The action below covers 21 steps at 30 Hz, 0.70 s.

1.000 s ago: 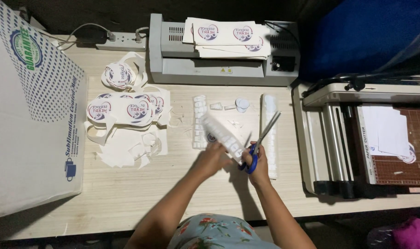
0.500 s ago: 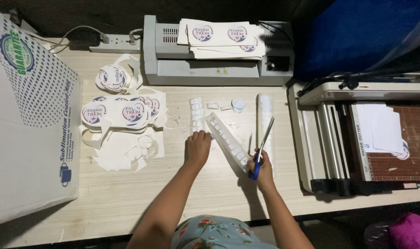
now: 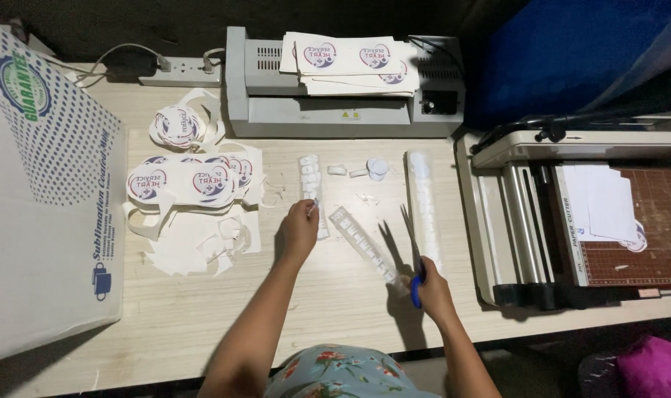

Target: The person uses blue-handled scissors to cut circular stickers from a printed sheet. They trim the edges of the stickers and separate them from the backing material, placing the cut pieces on the table.

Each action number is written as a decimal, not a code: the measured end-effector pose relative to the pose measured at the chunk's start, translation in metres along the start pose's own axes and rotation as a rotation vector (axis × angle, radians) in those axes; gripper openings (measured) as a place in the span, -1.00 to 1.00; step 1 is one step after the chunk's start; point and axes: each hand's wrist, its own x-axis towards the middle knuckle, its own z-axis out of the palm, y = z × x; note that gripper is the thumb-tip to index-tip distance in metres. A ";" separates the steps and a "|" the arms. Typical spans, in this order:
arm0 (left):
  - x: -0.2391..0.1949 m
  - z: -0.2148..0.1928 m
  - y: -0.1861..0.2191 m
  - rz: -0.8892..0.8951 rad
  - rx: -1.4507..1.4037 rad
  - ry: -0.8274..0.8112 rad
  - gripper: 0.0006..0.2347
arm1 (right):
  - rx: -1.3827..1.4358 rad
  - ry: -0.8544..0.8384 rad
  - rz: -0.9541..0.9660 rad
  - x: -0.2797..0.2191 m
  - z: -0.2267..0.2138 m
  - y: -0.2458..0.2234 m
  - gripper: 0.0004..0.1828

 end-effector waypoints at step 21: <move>-0.069 -0.051 0.132 -0.042 -0.662 -0.274 -0.78 | 0.911 -0.043 -0.664 -0.016 0.012 -0.134 -0.35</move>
